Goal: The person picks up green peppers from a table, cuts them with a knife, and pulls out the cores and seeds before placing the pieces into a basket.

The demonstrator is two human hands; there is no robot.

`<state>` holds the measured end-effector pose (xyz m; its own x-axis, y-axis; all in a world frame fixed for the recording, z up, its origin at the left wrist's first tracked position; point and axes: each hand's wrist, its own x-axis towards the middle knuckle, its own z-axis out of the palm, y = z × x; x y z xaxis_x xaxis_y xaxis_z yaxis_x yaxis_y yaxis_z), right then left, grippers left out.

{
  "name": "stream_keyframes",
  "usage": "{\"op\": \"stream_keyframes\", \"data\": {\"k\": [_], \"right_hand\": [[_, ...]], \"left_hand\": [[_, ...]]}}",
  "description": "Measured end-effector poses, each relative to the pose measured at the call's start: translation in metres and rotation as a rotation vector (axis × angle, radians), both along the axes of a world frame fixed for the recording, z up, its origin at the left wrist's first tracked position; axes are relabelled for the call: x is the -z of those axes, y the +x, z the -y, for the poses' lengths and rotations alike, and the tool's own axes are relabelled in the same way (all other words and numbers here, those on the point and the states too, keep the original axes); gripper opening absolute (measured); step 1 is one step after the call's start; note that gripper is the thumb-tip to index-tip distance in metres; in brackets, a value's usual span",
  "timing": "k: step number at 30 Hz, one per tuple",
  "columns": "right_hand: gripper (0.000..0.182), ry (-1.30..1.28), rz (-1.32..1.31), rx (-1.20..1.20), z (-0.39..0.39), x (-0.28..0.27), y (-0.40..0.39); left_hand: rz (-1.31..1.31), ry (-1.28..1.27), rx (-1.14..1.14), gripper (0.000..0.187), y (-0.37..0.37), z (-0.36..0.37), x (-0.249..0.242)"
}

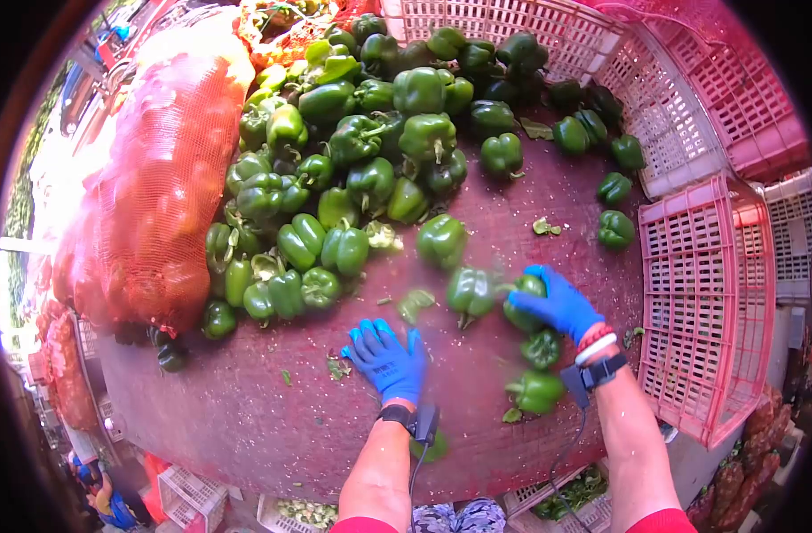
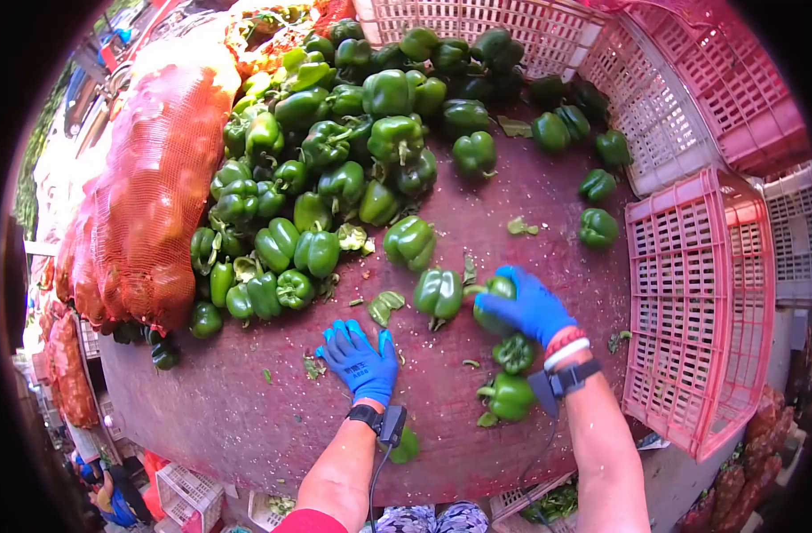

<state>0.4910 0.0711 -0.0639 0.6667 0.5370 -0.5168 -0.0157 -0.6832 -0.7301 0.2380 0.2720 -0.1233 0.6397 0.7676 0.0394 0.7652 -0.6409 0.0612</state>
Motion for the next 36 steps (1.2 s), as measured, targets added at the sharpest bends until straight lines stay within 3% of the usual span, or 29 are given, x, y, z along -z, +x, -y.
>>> {"op": "stream_keyframes", "data": {"k": [3, 6, 9, 11, 13, 18, 22, 23, 25, 28, 30, 31, 33, 34, 36], "right_hand": [[0.076, -0.387, -0.006, -0.528, -0.007, -0.051, -0.017], [0.067, -0.618, -0.11, -0.756, -0.047, -0.087, -0.01], [0.062, -0.158, 0.323, -0.342, -0.071, -0.072, 0.007], [0.064, 0.038, 0.856, -0.282, -0.109, -0.041, 0.033], [0.073, 0.09, 1.02, -0.31, -0.167, -0.058, 0.064], [0.092, -0.023, 1.002, -0.245, -0.284, -0.073, 0.129], [0.098, -0.302, 1.029, -0.44, -0.328, -0.069, 0.158], [0.097, -0.225, 1.086, -0.433, -0.331, -0.057, 0.169], [0.093, -0.423, 1.0, -0.456, -0.343, -0.084, 0.161], [0.085, -0.487, 0.966, -0.612, -0.354, -0.103, 0.158], [0.059, -0.498, 1.04, -0.775, -0.346, -0.096, 0.146], [0.048, -0.57, 1.145, -0.843, -0.33, -0.097, 0.125], [0.033, -0.798, 1.129, -0.989, -0.29, -0.076, 0.101], [0.026, -0.794, 1.064, -0.996, -0.258, -0.07, 0.088], [0.034, -0.688, 0.976, -0.952, -0.192, -0.046, 0.076]], "left_hand": [[0.022, 0.002, 0.012, 0.074, -0.002, 0.003, 0.001], [0.03, -0.008, 0.015, 0.074, -0.003, 0.002, 0.002], [0.039, -0.024, 0.007, 0.075, -0.002, 0.0, 0.001], [0.048, -0.045, -0.002, 0.074, -0.002, 0.0, 0.001], [0.048, -0.055, -0.006, 0.074, -0.001, -0.001, 0.0], [0.056, -0.085, -0.01, 0.075, -0.002, -0.004, -0.001], [0.069, -0.089, -0.01, 0.077, -0.003, -0.006, 0.002], [0.086, -0.082, -0.004, 0.077, -0.004, -0.006, 0.004], [0.094, -0.123, -0.016, 0.077, -0.002, -0.007, 0.001], [0.077, -0.161, -0.024, 0.077, -0.001, -0.008, -0.004], [0.074, -0.171, -0.027, 0.078, -0.001, -0.009, -0.006], [0.09, -0.157, -0.022, 0.078, -0.001, -0.008, -0.005], [0.12, -0.128, -0.006, 0.078, -0.003, -0.008, 0.0], [0.094, -0.156, -0.015, 0.078, -0.003, -0.009, -0.002], [0.117, -0.146, -0.009, 0.077, -0.001, -0.01, -0.003]]}}
